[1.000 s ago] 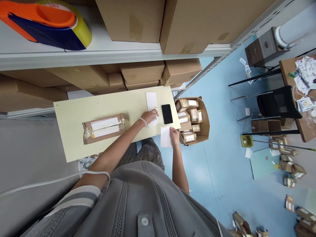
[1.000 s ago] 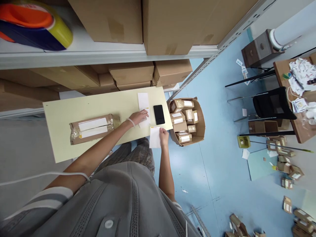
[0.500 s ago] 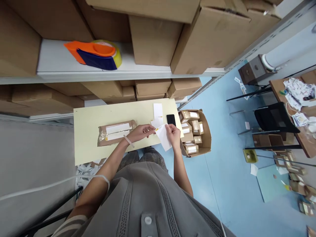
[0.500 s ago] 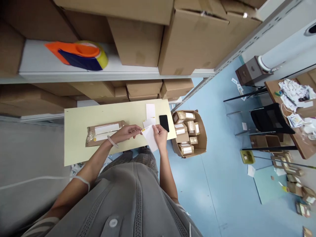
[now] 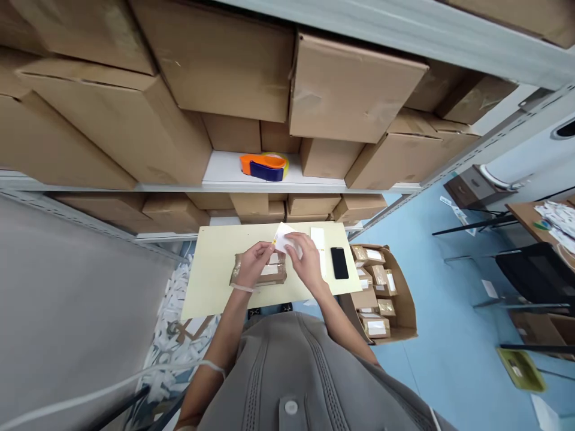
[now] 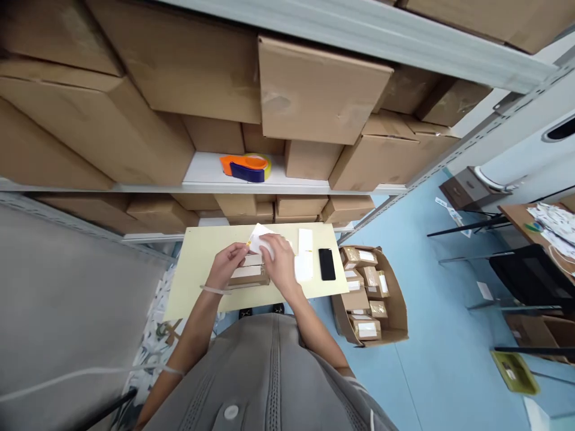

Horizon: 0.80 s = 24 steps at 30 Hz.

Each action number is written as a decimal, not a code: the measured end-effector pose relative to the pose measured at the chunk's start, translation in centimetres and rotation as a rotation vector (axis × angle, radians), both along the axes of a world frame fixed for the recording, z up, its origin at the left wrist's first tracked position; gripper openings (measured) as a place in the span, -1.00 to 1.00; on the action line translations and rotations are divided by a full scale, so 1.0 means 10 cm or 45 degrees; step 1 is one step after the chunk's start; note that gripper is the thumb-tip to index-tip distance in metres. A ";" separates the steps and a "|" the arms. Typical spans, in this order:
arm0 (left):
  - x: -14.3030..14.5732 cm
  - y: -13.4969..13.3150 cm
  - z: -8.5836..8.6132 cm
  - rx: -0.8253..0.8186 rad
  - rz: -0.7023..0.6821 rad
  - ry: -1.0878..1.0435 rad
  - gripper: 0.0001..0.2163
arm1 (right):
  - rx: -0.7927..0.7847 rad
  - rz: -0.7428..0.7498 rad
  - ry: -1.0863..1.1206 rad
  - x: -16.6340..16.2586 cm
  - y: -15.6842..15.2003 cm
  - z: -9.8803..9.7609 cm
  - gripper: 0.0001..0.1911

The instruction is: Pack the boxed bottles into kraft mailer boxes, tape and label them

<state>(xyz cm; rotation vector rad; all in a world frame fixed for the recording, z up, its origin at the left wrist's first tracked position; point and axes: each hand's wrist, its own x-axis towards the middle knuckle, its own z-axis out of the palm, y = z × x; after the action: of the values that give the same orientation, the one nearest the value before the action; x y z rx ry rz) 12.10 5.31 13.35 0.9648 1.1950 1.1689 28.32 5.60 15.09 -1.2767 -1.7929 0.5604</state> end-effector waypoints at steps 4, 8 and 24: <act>-0.14 -0.08 0.18 0.113 0.211 -0.064 -0.66 | -0.019 0.203 0.140 -0.46 -0.10 0.14 -0.67; -0.26 -0.18 0.30 0.218 0.340 -0.088 -0.68 | -0.134 0.230 0.375 -0.69 -0.19 0.24 -0.65; -0.46 -0.29 0.31 0.275 0.314 -0.119 -0.68 | -0.185 0.189 0.475 -0.89 -0.32 0.39 -0.69</act>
<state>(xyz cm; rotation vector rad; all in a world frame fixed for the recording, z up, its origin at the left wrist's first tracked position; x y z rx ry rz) 7.45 2.42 16.48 0.9291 1.1518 1.5476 19.46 2.38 18.96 -1.0550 -1.5605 0.9607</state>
